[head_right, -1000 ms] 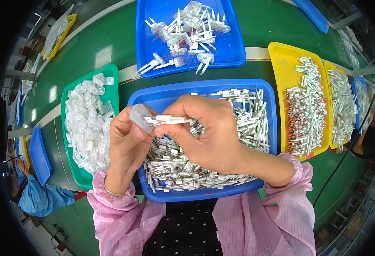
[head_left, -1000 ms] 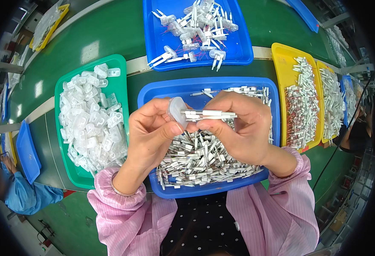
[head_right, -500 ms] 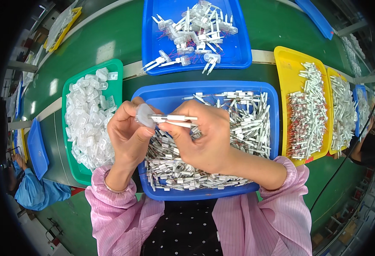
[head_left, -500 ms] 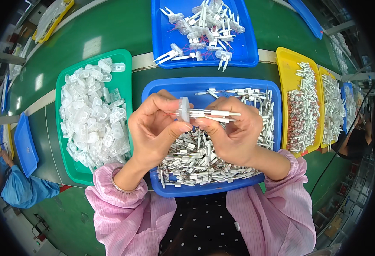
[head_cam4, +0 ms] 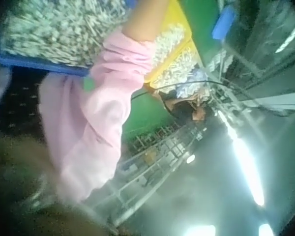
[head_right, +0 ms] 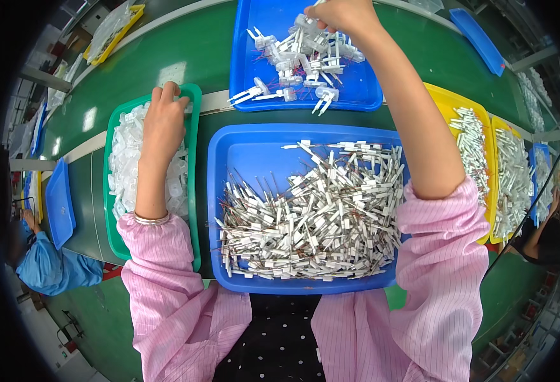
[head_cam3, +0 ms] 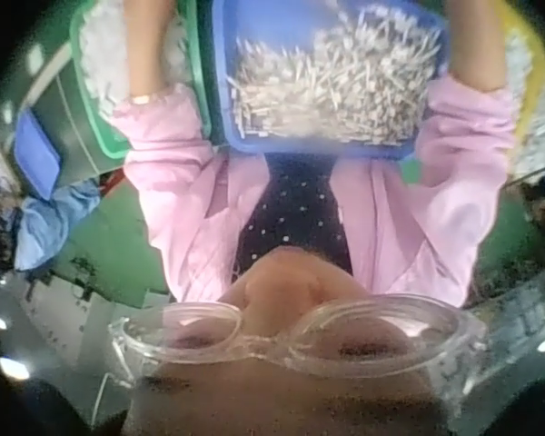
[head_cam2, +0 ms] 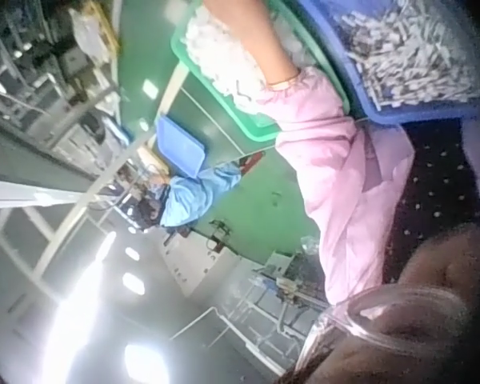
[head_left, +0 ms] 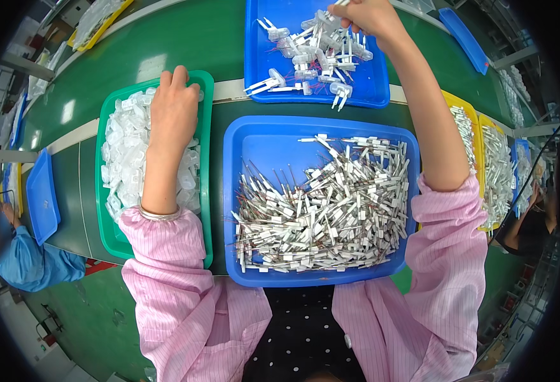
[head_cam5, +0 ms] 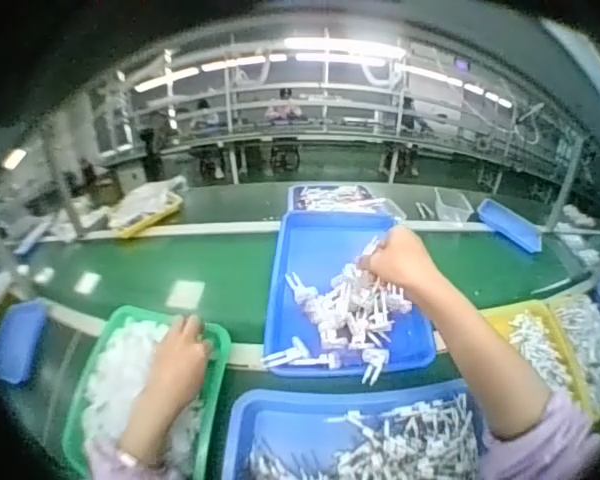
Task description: The person picks up a plastic base and two metal components, inserts both components into the base, and places the assembled unit into a blue tray, repeating the process.
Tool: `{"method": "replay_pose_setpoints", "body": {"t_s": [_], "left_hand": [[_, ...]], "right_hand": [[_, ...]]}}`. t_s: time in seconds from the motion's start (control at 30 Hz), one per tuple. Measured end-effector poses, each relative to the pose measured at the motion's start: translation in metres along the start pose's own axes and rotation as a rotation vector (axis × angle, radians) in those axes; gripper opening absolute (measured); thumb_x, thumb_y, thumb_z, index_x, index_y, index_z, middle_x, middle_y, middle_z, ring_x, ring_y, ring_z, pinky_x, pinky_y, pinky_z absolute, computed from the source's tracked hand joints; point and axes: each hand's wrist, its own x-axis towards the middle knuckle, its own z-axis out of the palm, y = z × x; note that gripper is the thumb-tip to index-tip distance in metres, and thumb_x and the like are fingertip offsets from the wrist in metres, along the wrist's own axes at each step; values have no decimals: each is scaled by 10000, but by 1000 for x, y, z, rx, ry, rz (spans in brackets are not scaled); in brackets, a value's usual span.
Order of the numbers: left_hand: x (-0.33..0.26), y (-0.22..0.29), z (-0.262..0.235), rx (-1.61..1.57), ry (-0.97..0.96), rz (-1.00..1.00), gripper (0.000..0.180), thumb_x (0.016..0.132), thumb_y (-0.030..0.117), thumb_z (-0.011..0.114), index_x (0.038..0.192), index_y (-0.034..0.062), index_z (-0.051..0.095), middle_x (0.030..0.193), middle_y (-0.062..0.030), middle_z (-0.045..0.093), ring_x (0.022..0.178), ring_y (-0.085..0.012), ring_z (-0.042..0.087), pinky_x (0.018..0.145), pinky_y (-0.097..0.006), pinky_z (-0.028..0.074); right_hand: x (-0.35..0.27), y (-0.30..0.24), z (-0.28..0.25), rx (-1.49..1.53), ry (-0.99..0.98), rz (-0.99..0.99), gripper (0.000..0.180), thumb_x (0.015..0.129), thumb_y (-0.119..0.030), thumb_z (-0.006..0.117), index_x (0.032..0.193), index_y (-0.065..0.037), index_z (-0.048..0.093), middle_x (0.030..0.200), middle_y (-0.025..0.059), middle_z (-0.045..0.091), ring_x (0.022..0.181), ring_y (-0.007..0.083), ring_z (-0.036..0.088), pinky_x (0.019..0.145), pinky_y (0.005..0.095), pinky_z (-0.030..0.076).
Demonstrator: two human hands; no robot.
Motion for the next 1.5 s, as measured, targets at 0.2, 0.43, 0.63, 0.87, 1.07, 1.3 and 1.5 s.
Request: {"method": "replay_pose_setpoints", "body": {"t_s": [0.2, 0.43, 0.63, 0.87, 1.07, 1.3, 1.5], "left_hand": [[-7, -5, -1, -87, 7, -21, 122, 651, -41, 584, 771, -26, 575, 838, -117, 537, 830, -266, 519, 698, -354, 475], [3, 35, -52, -829, 180, -385, 274, 720, -17, 616, 992, -2, 591, 770, -69, 575, 592, -111, 542, 515, -225, 445], [-9, 61, -69, -1726, 99, -646, 110, 849, 48, 578, 898, -44, 612, 841, -131, 638, 583, -129, 556, 536, -191, 450], [-26, 65, -54, -2239, -112, -893, 214, 882, 162, 563, 770, -19, 587, 850, -193, 637, 499, -86, 419, 453, -187, 309], [-26, 76, -52, -2538, -271, -988, 222, 912, 152, 487, 888, -54, 565, 917, -211, 615, 661, -155, 566, 614, -222, 490], [-31, 105, -60, -2599, -279, -898, 116, 891, 78, 509, 923, -28, 541, 968, -181, 607, 838, -187, 606, 747, -277, 513], [-49, 112, -49, -2678, -457, -585, 319, 852, -35, 527, 1155, 54, 484, 1089, -165, 578, 937, -279, 608, 783, -392, 522]], "right_hand": [[-53, -7, 14, -552, 198, -506, 106, 748, -119, 609, 768, -15, 611, 706, 164, 608, 649, 345, 594, 623, 423, 479], [-155, 10, 39, -579, -596, -594, 82, 582, 12, 616, 658, -13, 633, 734, 172, 613, 672, 315, 633, 545, 398, 501], [-149, 10, 54, -629, -597, -690, 57, 567, -7, 637, 613, -26, 609, 633, 143, 601, 617, 282, 630, 494, 364, 480], [-147, -9, 0, 35, -506, -373, 138, 623, 61, 612, 741, 25, 550, 671, 80, 599, 570, 136, 601, 514, 274, 467], [-168, -12, -10, 791, -337, -102, 112, 760, 61, 599, 866, 36, 622, 779, 67, 640, 662, 97, 613, 577, 214, 498], [-181, -22, 8, 1220, -395, 206, 120, 804, 41, 602, 919, 70, 581, 832, 138, 642, 751, 154, 645, 644, 257, 555], [-186, -17, 28, 1345, -382, 294, 105, 834, 32, 569, 932, 63, 548, 821, 146, 636, 673, 142, 628, 562, 229, 518]]}}
